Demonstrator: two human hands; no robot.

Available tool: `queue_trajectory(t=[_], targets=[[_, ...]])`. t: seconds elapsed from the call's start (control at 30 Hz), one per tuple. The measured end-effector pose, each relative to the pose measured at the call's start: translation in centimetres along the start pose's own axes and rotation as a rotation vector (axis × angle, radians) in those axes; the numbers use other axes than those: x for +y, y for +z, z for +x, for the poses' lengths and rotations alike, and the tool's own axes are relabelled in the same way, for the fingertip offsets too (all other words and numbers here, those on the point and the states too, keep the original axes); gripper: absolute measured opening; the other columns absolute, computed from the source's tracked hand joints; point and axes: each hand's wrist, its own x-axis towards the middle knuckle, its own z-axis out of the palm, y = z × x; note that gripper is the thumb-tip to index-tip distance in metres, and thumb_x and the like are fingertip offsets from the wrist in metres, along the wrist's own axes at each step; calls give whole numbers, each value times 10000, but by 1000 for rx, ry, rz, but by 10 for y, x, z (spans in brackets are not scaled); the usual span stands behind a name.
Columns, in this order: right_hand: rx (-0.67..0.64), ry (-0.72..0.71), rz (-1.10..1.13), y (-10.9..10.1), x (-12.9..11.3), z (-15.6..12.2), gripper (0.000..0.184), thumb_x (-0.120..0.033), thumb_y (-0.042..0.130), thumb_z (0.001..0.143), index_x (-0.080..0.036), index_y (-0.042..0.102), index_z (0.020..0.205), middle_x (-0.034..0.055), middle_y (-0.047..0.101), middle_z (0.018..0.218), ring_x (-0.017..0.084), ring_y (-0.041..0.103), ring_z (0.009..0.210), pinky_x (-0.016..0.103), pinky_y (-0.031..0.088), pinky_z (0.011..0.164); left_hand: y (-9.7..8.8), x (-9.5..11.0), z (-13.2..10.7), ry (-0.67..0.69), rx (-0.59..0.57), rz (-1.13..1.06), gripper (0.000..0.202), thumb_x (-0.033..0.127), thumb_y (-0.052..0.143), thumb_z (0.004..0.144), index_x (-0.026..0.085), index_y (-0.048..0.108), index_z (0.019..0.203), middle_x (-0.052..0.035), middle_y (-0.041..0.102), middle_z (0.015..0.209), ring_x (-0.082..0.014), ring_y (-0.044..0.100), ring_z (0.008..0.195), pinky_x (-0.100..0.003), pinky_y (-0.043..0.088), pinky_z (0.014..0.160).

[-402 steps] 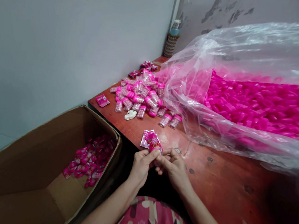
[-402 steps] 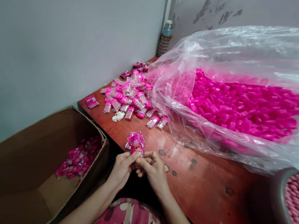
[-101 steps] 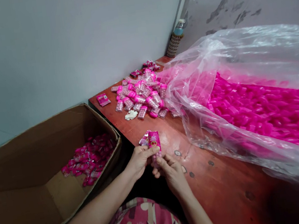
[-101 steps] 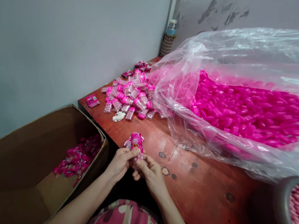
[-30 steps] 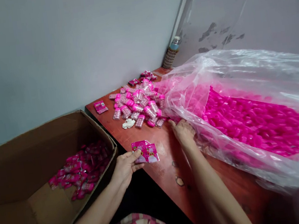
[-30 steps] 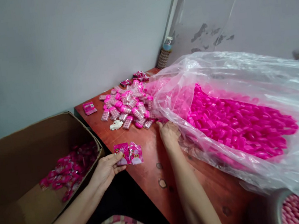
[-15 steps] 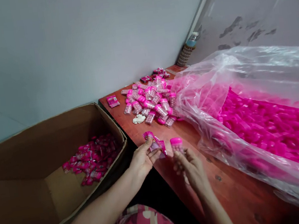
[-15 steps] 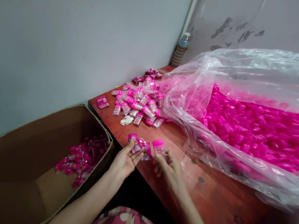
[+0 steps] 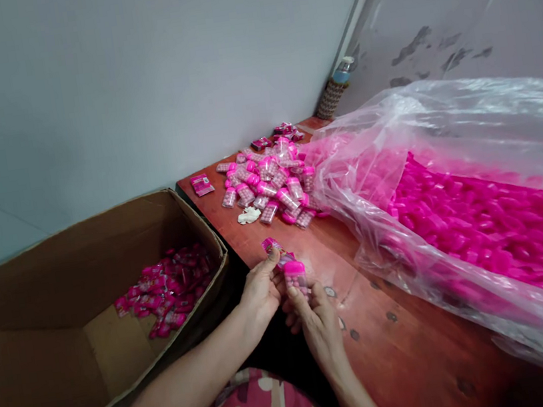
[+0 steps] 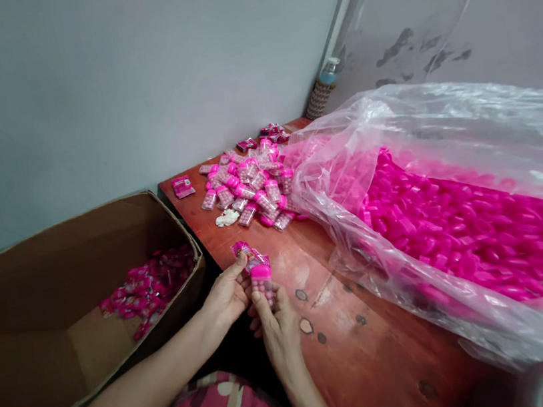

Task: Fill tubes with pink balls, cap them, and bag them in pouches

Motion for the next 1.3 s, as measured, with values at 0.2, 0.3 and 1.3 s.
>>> queue_trajectory(t=[0.2,0.3,1.3], targets=[[1,20,106,0,5,6,266,-445,532,771,-200,470,856,-43,562,571,84,506,390,165,380,338,-2,4,3,2,11,-73,116,182,640,713,105,585,780,-65,648,727,-160,632,652,-275,529,611],[-5,16,79,-1,6,7,263,-439,531,773,-201,476,873,-44,563,576,84,511,399,164,381,344,-2,5,4,10,7,-75,96,174,622,729,102,583,777,-68,647,724,-156,632,654,-272,530,616],[-130,-11,80,-3,14,8,257,-435,480,801,-180,460,781,-29,543,575,72,471,382,161,352,334,-8,10,0,24,-299,506,268,278,731,579,79,556,538,-31,573,493,-97,512,423,-217,408,450]])
